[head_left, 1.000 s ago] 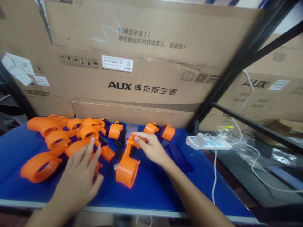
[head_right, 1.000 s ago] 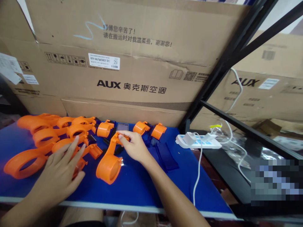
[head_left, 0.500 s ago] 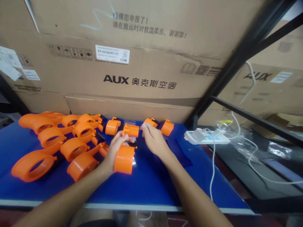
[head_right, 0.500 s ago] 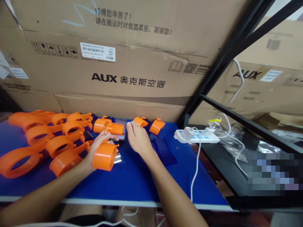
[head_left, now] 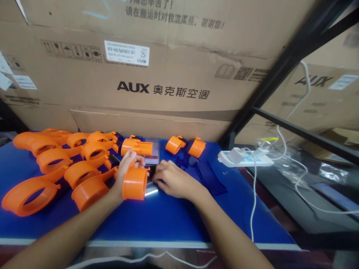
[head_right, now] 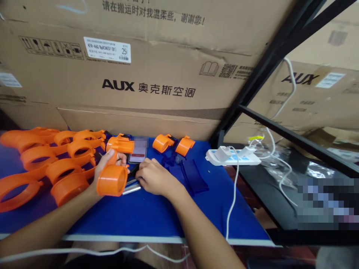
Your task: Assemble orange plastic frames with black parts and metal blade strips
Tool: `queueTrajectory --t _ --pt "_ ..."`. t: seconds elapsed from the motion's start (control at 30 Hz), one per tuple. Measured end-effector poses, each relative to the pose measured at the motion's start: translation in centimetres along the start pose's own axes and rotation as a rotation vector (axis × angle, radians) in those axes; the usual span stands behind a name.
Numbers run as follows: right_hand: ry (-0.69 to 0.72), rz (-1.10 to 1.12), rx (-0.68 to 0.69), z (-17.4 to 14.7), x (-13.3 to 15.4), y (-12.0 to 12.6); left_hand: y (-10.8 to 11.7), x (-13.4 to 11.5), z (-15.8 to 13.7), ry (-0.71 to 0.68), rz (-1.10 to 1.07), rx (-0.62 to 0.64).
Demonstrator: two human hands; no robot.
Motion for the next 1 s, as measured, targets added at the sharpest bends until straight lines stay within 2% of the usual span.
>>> queueTrajectory --t 0.17,0.3,0.37,0.5,0.6,0.87,1.0 --pt "-0.058 0.032 -0.096 -1.1 -0.8 2.2 -0.1 0.1 -0.2 0.044 0.014 -0.011" --pt "-0.168 0.219 -0.186 -2.2 -2.6 3.6 0.0 0.5 -0.3 0.035 0.051 0.016" --pt "-0.194 0.351 -0.302 -2.6 -3.4 4.3 0.0 0.7 -0.3 0.025 0.086 0.031" --pt "-0.124 0.632 -0.596 -2.9 -4.2 5.1 -0.3 1.0 -0.4 -0.002 0.128 0.062" --pt "-0.112 0.745 -0.73 -2.8 -4.5 4.8 -0.5 1.1 -0.7 0.012 0.136 0.07" --pt "-0.156 0.805 -0.885 -3.2 -5.5 4.4 -0.7 1.0 -1.1 0.053 0.125 0.064" --pt "-0.149 0.813 -0.904 -3.2 -5.5 4.4 -0.7 1.0 -1.3 0.051 0.117 0.03"
Point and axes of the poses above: each hand's wrist, its own z-axis towards the middle knuckle, its own y-axis out of the back of the hand, x = y × z, the point moved 7 cm from there along z, towards the middle knuckle, and after that the axes turned 11 degrees about x, right-handed, at the moved point
